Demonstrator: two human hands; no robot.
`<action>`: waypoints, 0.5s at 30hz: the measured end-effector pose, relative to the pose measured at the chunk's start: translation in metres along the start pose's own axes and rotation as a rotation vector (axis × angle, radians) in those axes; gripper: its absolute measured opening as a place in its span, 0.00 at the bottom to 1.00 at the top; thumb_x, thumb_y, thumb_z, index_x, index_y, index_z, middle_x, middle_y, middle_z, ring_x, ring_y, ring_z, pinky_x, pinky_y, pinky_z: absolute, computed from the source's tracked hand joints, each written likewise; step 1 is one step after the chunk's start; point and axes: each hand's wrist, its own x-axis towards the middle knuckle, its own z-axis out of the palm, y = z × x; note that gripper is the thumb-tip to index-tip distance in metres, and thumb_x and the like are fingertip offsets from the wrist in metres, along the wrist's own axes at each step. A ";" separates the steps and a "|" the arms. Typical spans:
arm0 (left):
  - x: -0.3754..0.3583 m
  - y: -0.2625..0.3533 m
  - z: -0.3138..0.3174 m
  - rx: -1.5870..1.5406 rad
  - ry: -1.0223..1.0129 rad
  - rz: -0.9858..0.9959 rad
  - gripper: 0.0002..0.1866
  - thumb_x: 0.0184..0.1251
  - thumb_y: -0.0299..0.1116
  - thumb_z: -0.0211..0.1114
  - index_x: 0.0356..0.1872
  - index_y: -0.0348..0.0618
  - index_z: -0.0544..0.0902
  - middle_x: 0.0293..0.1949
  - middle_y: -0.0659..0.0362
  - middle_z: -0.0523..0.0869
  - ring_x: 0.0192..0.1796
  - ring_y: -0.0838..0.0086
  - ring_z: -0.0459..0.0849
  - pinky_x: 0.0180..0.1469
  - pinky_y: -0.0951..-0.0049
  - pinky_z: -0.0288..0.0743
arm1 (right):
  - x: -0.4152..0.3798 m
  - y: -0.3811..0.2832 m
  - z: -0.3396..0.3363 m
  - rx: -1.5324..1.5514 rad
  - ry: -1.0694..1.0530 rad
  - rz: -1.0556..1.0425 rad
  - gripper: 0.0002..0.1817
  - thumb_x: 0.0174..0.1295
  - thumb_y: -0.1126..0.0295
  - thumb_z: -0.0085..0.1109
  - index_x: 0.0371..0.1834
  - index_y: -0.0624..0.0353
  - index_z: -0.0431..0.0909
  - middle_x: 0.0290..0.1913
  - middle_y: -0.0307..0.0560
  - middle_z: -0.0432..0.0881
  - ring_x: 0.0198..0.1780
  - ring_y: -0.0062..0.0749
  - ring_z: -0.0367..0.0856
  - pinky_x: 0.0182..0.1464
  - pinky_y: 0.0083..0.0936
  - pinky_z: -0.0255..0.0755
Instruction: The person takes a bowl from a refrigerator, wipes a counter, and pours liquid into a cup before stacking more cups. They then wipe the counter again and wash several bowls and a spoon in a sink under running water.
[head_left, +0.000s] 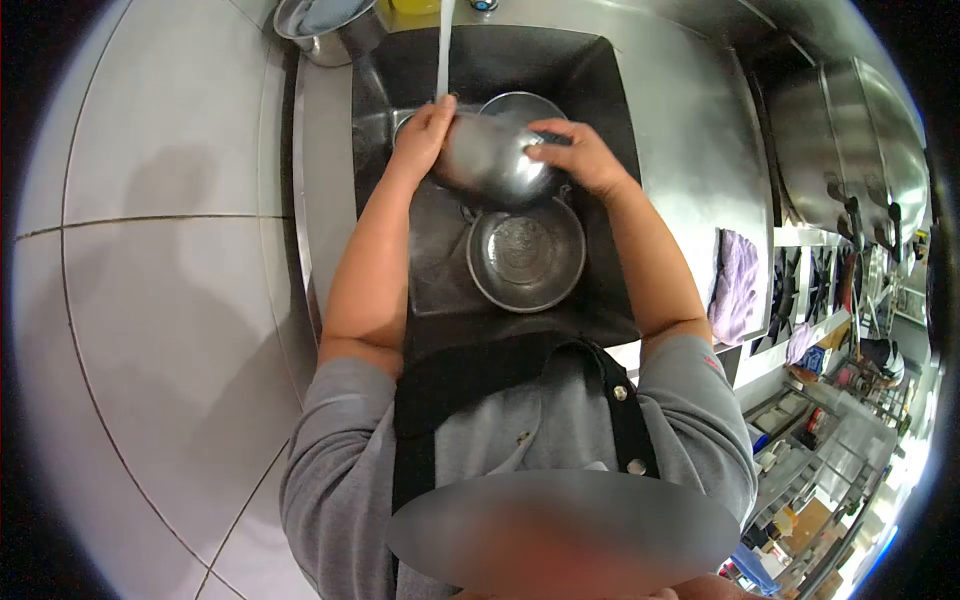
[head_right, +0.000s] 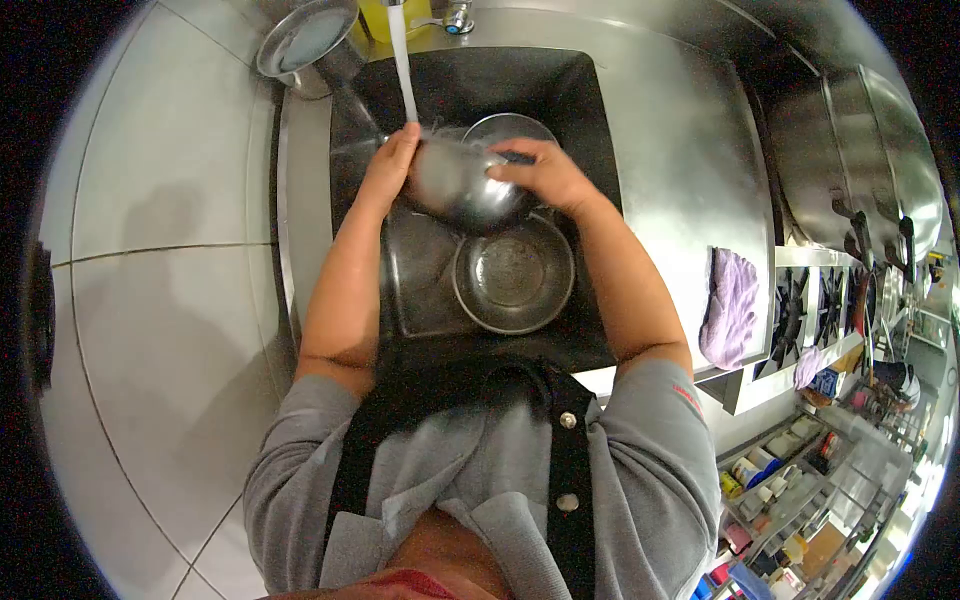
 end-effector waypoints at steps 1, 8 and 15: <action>-0.003 0.002 -0.001 0.069 -0.013 0.061 0.32 0.65 0.62 0.54 0.48 0.38 0.81 0.44 0.55 0.83 0.47 0.72 0.78 0.52 0.71 0.69 | 0.005 0.006 -0.006 0.094 0.057 -0.006 0.21 0.54 0.67 0.67 0.51 0.62 0.79 0.42 0.43 0.83 0.45 0.25 0.77 0.53 0.23 0.70; -0.016 0.000 0.024 0.202 -0.011 0.155 0.27 0.68 0.54 0.52 0.41 0.34 0.82 0.35 0.41 0.84 0.40 0.51 0.83 0.45 0.63 0.72 | 0.039 0.048 0.031 -0.240 0.806 -0.341 0.16 0.58 0.71 0.60 0.50 0.60 0.77 0.47 0.52 0.82 0.49 0.42 0.80 0.54 0.31 0.71; -0.036 0.009 0.035 0.043 0.147 0.170 0.24 0.72 0.48 0.52 0.43 0.32 0.80 0.34 0.58 0.84 0.36 0.76 0.77 0.42 0.73 0.70 | 0.042 0.016 0.083 -0.612 0.742 -0.658 0.17 0.54 0.70 0.60 0.48 0.59 0.78 0.48 0.56 0.79 0.52 0.50 0.77 0.55 0.35 0.69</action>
